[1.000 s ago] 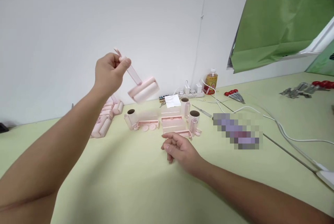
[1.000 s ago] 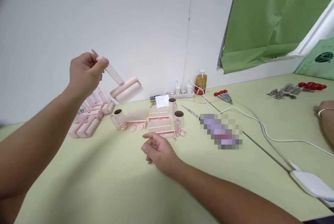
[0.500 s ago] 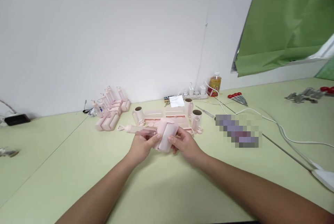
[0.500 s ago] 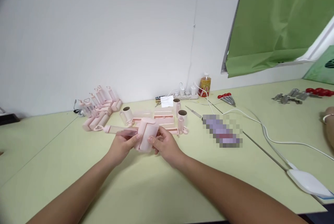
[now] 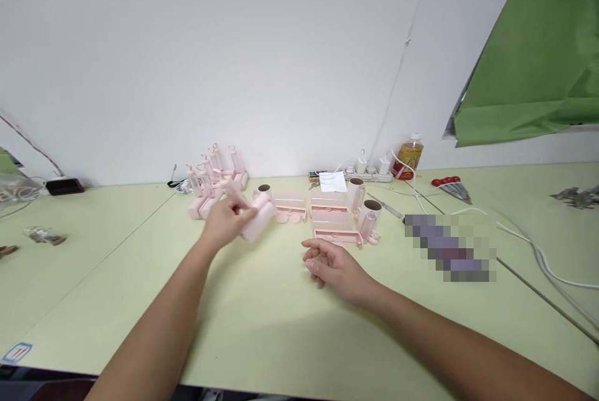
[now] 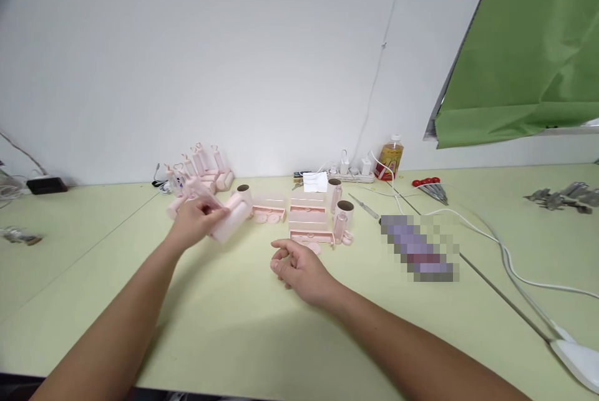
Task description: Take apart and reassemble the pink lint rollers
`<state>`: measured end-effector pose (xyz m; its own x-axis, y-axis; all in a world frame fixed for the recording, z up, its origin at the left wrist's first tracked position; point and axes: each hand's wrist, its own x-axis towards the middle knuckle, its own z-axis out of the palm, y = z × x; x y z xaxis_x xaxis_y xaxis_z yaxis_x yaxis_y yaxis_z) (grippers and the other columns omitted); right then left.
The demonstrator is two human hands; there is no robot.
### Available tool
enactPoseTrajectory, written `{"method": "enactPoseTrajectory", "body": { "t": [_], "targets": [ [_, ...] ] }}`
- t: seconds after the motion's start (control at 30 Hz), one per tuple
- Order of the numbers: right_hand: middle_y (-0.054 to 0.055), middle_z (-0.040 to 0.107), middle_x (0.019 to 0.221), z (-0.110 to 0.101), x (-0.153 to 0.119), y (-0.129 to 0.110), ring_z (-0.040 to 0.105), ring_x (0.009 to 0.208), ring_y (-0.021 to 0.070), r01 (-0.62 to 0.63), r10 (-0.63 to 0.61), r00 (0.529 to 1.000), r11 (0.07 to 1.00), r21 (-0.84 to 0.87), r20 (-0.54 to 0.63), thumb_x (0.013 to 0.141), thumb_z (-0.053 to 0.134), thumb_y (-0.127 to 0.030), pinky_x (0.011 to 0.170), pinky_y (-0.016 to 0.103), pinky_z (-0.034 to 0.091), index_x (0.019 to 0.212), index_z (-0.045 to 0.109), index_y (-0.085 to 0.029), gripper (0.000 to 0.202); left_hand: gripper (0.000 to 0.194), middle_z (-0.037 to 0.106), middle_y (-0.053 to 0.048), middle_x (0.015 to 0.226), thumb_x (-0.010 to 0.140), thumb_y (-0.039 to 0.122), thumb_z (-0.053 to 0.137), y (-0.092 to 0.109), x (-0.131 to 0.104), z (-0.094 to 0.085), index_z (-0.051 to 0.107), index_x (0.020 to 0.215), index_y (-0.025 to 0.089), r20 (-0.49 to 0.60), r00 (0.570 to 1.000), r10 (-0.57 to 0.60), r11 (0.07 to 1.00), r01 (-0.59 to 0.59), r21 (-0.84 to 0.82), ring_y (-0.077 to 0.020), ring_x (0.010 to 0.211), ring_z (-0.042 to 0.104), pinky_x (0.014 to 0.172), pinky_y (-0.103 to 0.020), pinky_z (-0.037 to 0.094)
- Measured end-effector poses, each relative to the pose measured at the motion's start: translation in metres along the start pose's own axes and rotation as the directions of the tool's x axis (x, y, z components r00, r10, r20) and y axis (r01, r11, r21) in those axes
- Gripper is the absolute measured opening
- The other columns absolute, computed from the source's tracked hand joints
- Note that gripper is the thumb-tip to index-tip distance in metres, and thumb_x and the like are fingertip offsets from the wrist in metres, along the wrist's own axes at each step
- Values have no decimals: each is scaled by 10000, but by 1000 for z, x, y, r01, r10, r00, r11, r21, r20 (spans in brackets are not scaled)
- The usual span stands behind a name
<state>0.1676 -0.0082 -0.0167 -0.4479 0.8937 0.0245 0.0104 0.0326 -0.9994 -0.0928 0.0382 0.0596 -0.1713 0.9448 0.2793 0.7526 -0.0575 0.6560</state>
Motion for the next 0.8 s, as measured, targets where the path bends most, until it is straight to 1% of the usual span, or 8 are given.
{"method": "enactPoseTrajectory", "body": {
  "t": [0.07, 0.17, 0.27, 0.4, 0.53, 0.63, 0.73, 0.8],
  "targets": [
    [31, 538, 934, 1, -1, 1, 528, 655, 102, -4, 4, 1000, 1000, -15, 23, 792, 654, -460, 570, 273, 478, 1150, 571, -195, 452, 234, 677, -42, 736, 664, 452, 638, -17, 14, -14, 614, 653, 219, -94, 988, -119, 979, 132, 154, -235, 711, 620, 567, -311, 414],
    [23, 541, 892, 1, -1, 1, 514, 652, 103, -18, 19, 999, 999, -34, 41, 786, 657, -470, 574, 266, 465, 1130, 585, -180, 455, 268, 671, -52, 722, 671, 473, 612, -39, 26, -18, 543, 603, 223, -132, 960, -249, 924, 276, 264, -241, 697, 618, 536, -309, 392],
    [25, 554, 880, 0, -1, 4, 518, 666, 110, 0, 4, 999, 997, -74, 54, 805, 638, -463, 599, 269, 461, 1134, 591, -177, 438, 284, 671, -48, 699, 684, 476, 590, -51, 30, -11, 501, 589, 224, -131, 945, -301, 901, 327, 285, -235, 697, 619, 530, -300, 380],
    [25, 563, 865, -2, 0, 7, 513, 665, 112, 23, -15, 997, 992, -122, 70, 832, 613, -427, 611, 267, 448, 1142, 595, -180, 396, 298, 656, -30, 639, 701, 481, 563, -55, 32, -2, 480, 585, 220, -141, 936, -324, 895, 351, 275, -214, 661, 614, 524, -285, 364],
    [24, 567, 864, -2, 1, 10, 508, 678, 118, 30, -19, 996, 990, -139, 82, 842, 601, -394, 606, 263, 432, 1126, 604, -189, 351, 305, 635, -25, 632, 669, 485, 604, -53, 34, -3, 510, 582, 208, -202, 939, -279, 911, 326, 254, -203, 642, 592, 524, -275, 353],
    [22, 574, 872, -1, 0, 11, 507, 692, 120, 21, -8, 996, 989, -146, 86, 843, 599, -381, 618, 262, 421, 1126, 606, -201, 336, 306, 631, -20, 664, 678, 501, 610, -44, 35, -12, 592, 670, 195, -370, 909, -194, 957, 258, 132, -190, 644, 578, 548, -271, 376],
    [13, 572, 845, 0, 0, 11, 499, 689, 119, 7, 7, 997, 985, -170, 82, 839, 605, -378, 630, 261, 413, 1120, 612, -207, 329, 376, 621, -17, 682, 701, 533, 599, -18, 37, -25, 648, 769, 166, -482, 872, -88, 996, 94, -13, -174, 646, 574, 571, -266, 409],
    [13, 572, 834, 1, 0, 11, 503, 702, 124, 0, 16, 997, 983, -185, 80, 837, 606, -373, 636, 261, 412, 1110, 618, -205, 321, 372, 637, -16, 723, 689, 501, 626, 8, 44, -28, 682, 827, 160, -429, 903, 0, 998, -25, -52, -171, 690, 589, 600, -258, 429]
  ]
}}
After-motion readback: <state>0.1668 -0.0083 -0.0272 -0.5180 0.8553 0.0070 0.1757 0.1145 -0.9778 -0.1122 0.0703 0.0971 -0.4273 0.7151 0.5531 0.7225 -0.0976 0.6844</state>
